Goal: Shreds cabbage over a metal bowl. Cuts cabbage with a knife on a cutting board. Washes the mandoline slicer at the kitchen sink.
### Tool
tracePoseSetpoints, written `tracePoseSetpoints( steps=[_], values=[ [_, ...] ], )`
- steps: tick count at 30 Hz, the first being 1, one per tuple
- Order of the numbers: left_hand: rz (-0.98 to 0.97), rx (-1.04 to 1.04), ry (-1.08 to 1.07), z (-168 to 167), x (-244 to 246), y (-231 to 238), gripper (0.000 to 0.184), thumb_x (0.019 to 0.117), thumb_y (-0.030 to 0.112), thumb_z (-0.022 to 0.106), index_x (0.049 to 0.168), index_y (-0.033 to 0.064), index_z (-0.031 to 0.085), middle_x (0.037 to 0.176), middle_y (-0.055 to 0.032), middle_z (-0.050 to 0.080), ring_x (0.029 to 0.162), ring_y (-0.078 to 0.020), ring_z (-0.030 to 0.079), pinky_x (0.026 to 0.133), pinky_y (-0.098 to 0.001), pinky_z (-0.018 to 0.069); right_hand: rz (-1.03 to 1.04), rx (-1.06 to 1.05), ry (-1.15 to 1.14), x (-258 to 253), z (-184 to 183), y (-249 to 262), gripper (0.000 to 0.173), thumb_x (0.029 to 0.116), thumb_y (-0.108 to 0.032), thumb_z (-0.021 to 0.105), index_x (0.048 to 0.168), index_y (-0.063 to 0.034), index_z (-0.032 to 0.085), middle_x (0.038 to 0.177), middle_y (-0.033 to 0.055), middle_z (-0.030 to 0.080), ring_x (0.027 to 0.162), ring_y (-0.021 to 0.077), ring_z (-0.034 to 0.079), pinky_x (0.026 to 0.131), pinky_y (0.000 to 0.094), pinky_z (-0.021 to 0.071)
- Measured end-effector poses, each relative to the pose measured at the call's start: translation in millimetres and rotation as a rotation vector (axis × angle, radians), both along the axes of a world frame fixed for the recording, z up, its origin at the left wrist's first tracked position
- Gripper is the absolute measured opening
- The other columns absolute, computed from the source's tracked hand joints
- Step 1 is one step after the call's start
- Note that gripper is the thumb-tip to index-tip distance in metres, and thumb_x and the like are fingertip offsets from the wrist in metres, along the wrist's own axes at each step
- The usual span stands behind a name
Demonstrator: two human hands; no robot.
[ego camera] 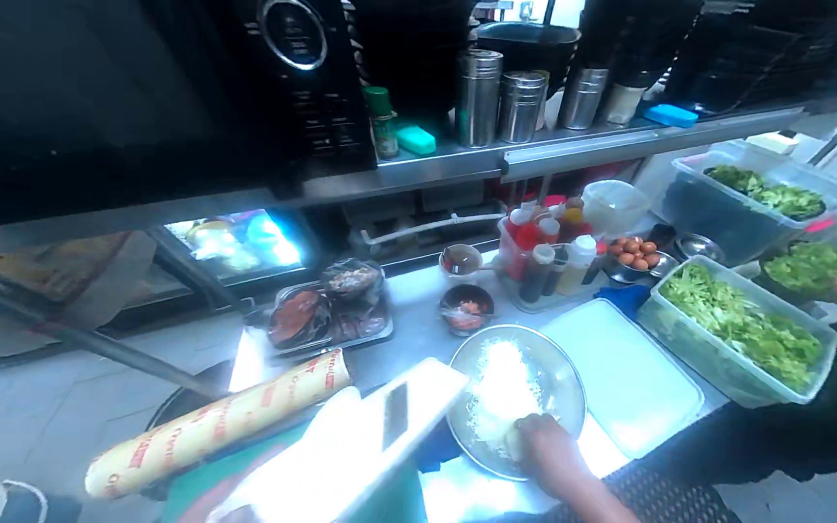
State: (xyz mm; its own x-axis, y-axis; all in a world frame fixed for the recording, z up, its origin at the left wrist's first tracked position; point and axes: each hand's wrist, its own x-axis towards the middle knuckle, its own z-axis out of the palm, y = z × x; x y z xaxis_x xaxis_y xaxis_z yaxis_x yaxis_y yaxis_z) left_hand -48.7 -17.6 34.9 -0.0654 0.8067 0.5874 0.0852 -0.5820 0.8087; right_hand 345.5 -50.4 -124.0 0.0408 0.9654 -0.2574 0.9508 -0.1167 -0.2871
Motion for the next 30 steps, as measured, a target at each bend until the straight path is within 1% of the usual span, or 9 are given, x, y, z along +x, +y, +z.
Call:
tracePoseSetpoints(
  steps=[4, 8, 14, 17, 19, 21, 24, 26, 30],
  values=[
    [-0.102, -0.070, -0.077, 9.3, 41.4, -1.0, 0.094, 0.0670, 0.019, 0.091, 0.140, -0.0001, 0.035, 0.139, -0.0222, 0.055, 0.126, -0.0359, 0.057, 0.103, -0.0504, 0.0533, 0.033, 0.089, -0.041, 1.0, -15.3, -2.5, 0.045, 0.0773, -0.031, 0.074, 0.121, -0.0214, 0.069, 0.118, 0.0047, 0.068, 0.113, 0.0301, 0.064, 0.082, 0.0510, 0.0596],
    [-0.120, -0.078, -0.080, 6.9, 53.7, 2.4, 0.094, 0.0667, 0.019, 0.092, 0.140, 0.0031, 0.035, 0.138, -0.0216, 0.056, 0.124, -0.0366, 0.059, 0.101, -0.0504, 0.0546, 0.068, 0.107, 0.000, 9.1, -18.2, 2.5, 0.048, 0.0715, -0.039, 0.076, 0.115, -0.0210, 0.069, 0.112, 0.0044, 0.068, 0.110, 0.0282, 0.063, 0.084, 0.0485, 0.0585],
    [-0.074, -0.086, -0.086, 2.9, 52.3, 4.4, 0.095, 0.0668, 0.018, 0.092, 0.140, 0.0017, 0.034, 0.138, -0.0227, 0.055, 0.125, -0.0374, 0.058, 0.102, -0.0511, 0.0544, 0.180, 0.144, 0.098, 20.7, -18.7, 3.5, 0.042, 0.0775, -0.047, 0.076, 0.109, -0.0197, 0.067, 0.107, 0.0029, 0.066, 0.103, 0.0222, 0.065, 0.088, 0.0439, 0.0581],
    [-0.055, -0.095, -0.082, -0.1, 48.4, 4.5, 0.095, 0.0674, 0.018, 0.092, 0.141, 0.0025, 0.033, 0.139, -0.0216, 0.055, 0.125, -0.0365, 0.058, 0.101, -0.0506, 0.0548, 0.109, 0.160, 0.222, 29.0, -13.4, 1.5, 0.046, 0.0763, -0.054, 0.079, 0.108, -0.0217, 0.070, 0.109, 0.0002, 0.067, 0.103, 0.0171, 0.066, 0.088, 0.0423, 0.0592],
    [-0.042, -0.100, -0.083, -2.6, 45.6, 5.2, 0.097, 0.0671, 0.019, 0.092, 0.141, 0.0016, 0.032, 0.139, -0.0225, 0.055, 0.125, -0.0373, 0.058, 0.101, -0.0511, 0.0550, -0.061, 0.144, 0.423, 37.2, -5.9, 2.2, 0.049, 0.0708, -0.053, 0.087, 0.105, -0.0210, 0.070, 0.106, -0.0036, 0.068, 0.099, 0.0116, 0.066, 0.088, 0.0393, 0.0600],
    [-0.030, -0.105, -0.081, -3.8, 44.6, 6.4, 0.097, 0.0668, 0.020, 0.092, 0.141, 0.0012, 0.033, 0.138, -0.0226, 0.055, 0.126, -0.0376, 0.058, 0.101, -0.0518, 0.0549, -0.277, 0.152, 0.734, 47.8, -2.3, 3.3, 0.054, 0.0648, -0.039, 0.096, 0.107, -0.0173, 0.069, 0.098, -0.0031, 0.071, 0.087, 0.0116, 0.070, 0.079, 0.0372, 0.0634],
    [-0.041, -0.109, -0.078, -4.7, 46.6, 10.5, 0.095, 0.0678, 0.019, 0.092, 0.141, 0.0022, 0.034, 0.137, -0.0214, 0.056, 0.126, -0.0369, 0.058, 0.102, -0.0518, 0.0539, -0.442, 0.143, 1.388, 67.0, -6.0, 2.0, 0.051, 0.0760, -0.016, 0.089, 0.120, -0.0048, 0.065, 0.102, 0.0164, 0.073, 0.084, 0.0281, 0.072, 0.073, 0.0474, 0.0631],
    [-0.061, -0.116, -0.084, -5.4, 50.6, 14.5, 0.095, 0.0675, 0.019, 0.092, 0.141, 0.0033, 0.035, 0.137, -0.0206, 0.056, 0.125, -0.0360, 0.058, 0.102, -0.0512, 0.0538, -0.470, 0.142, 1.771, 70.2, -8.0, 2.6, 0.045, 0.0851, -0.018, 0.078, 0.125, -0.0035, 0.062, 0.109, 0.0213, 0.069, 0.094, 0.0317, 0.070, 0.080, 0.0518, 0.0603],
    [-0.122, -0.120, -0.112, -9.7, 67.7, 25.8, 0.098, 0.0642, 0.017, 0.094, 0.142, 0.0030, 0.035, 0.138, -0.0223, 0.055, 0.125, -0.0387, 0.058, 0.102, -0.0528, 0.0541, -0.747, 0.149, 2.156, 61.5, 6.4, 7.5, 0.045, 0.0840, -0.029, 0.073, 0.124, -0.0113, 0.063, 0.114, 0.0176, 0.069, 0.099, 0.0299, 0.070, 0.082, 0.0509, 0.0592]
  ],
)
